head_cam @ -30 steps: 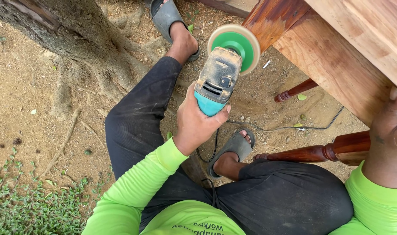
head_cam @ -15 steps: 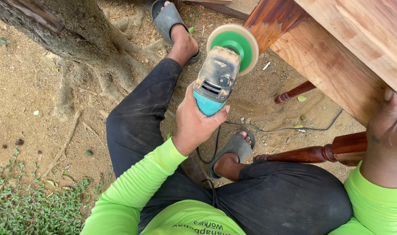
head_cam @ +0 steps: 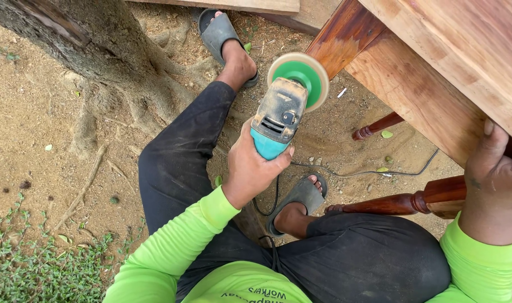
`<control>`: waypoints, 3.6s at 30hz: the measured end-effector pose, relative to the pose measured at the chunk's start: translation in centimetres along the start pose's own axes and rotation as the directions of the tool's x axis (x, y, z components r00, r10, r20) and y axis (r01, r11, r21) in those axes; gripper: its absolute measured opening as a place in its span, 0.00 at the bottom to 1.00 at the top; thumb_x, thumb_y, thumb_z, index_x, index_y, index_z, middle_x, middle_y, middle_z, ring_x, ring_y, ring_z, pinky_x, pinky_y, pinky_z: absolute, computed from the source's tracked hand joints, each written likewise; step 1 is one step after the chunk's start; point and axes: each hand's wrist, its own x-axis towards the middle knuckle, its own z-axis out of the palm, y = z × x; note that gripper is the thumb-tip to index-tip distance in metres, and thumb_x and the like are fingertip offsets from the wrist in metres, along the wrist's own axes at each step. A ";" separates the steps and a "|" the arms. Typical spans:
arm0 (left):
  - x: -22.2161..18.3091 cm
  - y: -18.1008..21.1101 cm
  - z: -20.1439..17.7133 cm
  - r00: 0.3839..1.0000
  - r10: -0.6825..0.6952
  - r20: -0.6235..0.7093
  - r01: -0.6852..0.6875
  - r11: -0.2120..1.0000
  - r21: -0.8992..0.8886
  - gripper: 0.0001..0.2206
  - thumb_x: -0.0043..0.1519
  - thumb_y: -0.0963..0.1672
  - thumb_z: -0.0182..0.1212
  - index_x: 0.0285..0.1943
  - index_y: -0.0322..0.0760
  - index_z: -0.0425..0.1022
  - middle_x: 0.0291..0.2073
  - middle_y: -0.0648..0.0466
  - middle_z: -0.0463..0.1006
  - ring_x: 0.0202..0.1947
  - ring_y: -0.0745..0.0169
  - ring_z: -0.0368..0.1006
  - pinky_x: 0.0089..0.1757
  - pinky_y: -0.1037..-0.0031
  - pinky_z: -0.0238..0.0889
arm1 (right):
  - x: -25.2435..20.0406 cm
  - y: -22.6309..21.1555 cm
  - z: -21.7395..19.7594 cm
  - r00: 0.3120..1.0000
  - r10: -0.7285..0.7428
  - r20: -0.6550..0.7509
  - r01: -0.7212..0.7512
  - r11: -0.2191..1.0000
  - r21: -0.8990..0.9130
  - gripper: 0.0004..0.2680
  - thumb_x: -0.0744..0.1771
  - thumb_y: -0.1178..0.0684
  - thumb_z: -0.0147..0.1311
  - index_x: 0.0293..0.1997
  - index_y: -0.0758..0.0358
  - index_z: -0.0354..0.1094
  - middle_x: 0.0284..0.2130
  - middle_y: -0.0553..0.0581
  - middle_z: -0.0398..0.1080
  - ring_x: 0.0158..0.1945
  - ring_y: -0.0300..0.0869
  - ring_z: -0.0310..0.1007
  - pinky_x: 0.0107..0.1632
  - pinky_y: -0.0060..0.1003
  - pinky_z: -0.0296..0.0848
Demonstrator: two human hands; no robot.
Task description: Sanding the legs and underside of a wooden chair using a power sander.
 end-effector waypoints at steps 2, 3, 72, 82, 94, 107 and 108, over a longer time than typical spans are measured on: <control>0.5 0.7 0.0 0.999 -0.037 0.003 0.037 0.999 0.008 0.32 0.51 0.49 0.75 0.62 0.32 0.67 0.46 0.43 0.81 0.47 0.46 0.82 0.46 0.62 0.73 | -0.2 0.5 0.2 1.000 0.002 0.009 -0.003 0.999 0.040 0.09 0.79 0.60 0.43 0.60 0.79 0.66 0.53 0.69 0.76 0.55 0.53 0.80 0.59 0.39 0.79; 0.7 1.1 0.0 0.997 -0.073 0.001 0.073 0.997 0.016 0.32 0.51 0.49 0.75 0.61 0.33 0.68 0.45 0.43 0.82 0.45 0.47 0.82 0.45 0.62 0.74 | -0.2 0.7 0.3 1.000 0.000 0.017 -0.001 0.997 0.082 0.08 0.79 0.60 0.43 0.61 0.79 0.66 0.53 0.69 0.76 0.55 0.53 0.80 0.59 0.39 0.79; 1.6 -3.2 -3.0 0.991 0.121 0.050 -0.128 0.977 0.171 0.36 0.50 0.49 0.77 0.65 0.32 0.66 0.47 0.42 0.81 0.48 0.44 0.81 0.47 0.63 0.73 | -7.1 12.6 4.5 0.985 0.141 0.097 -0.161 0.957 0.242 0.14 0.79 0.59 0.31 0.61 0.76 0.69 0.41 0.58 0.71 0.42 0.40 0.72 0.51 0.31 0.74; 1.4 -4.4 -3.2 0.991 0.122 0.051 -0.128 0.979 0.158 0.35 0.50 0.49 0.76 0.65 0.33 0.67 0.49 0.43 0.81 0.50 0.46 0.81 0.48 0.64 0.74 | -7.9 14.0 4.8 0.985 0.133 0.109 -0.162 0.927 0.338 0.13 0.81 0.56 0.28 0.47 0.68 0.60 0.41 0.58 0.68 0.46 0.43 0.74 0.54 0.35 0.75; 2.2 -3.5 -2.8 0.993 0.109 0.038 -0.114 0.979 0.169 0.37 0.49 0.49 0.77 0.66 0.30 0.65 0.48 0.42 0.81 0.50 0.46 0.81 0.48 0.64 0.73 | -7.7 13.5 4.2 0.979 0.142 0.143 -0.178 0.940 0.292 0.16 0.82 0.56 0.25 0.45 0.71 0.61 0.32 0.52 0.61 0.37 0.38 0.66 0.49 0.31 0.71; 3.6 -1.7 -2.5 0.986 0.161 0.043 -0.166 0.975 0.146 0.35 0.52 0.50 0.76 0.66 0.34 0.66 0.49 0.44 0.81 0.50 0.46 0.81 0.49 0.64 0.74 | -11.4 18.2 7.4 0.911 0.380 0.163 -0.395 0.684 0.614 0.10 0.78 0.59 0.36 0.56 0.73 0.68 0.37 0.51 0.63 0.38 0.35 0.59 0.48 0.24 0.64; 3.4 -2.0 -2.5 0.989 0.139 0.041 -0.144 0.975 0.167 0.35 0.51 0.50 0.76 0.66 0.33 0.66 0.48 0.44 0.81 0.50 0.45 0.81 0.48 0.63 0.73 | -11.6 18.8 7.7 0.919 0.362 0.154 -0.374 0.680 0.631 0.10 0.78 0.59 0.37 0.56 0.72 0.68 0.36 0.51 0.64 0.38 0.35 0.59 0.47 0.24 0.63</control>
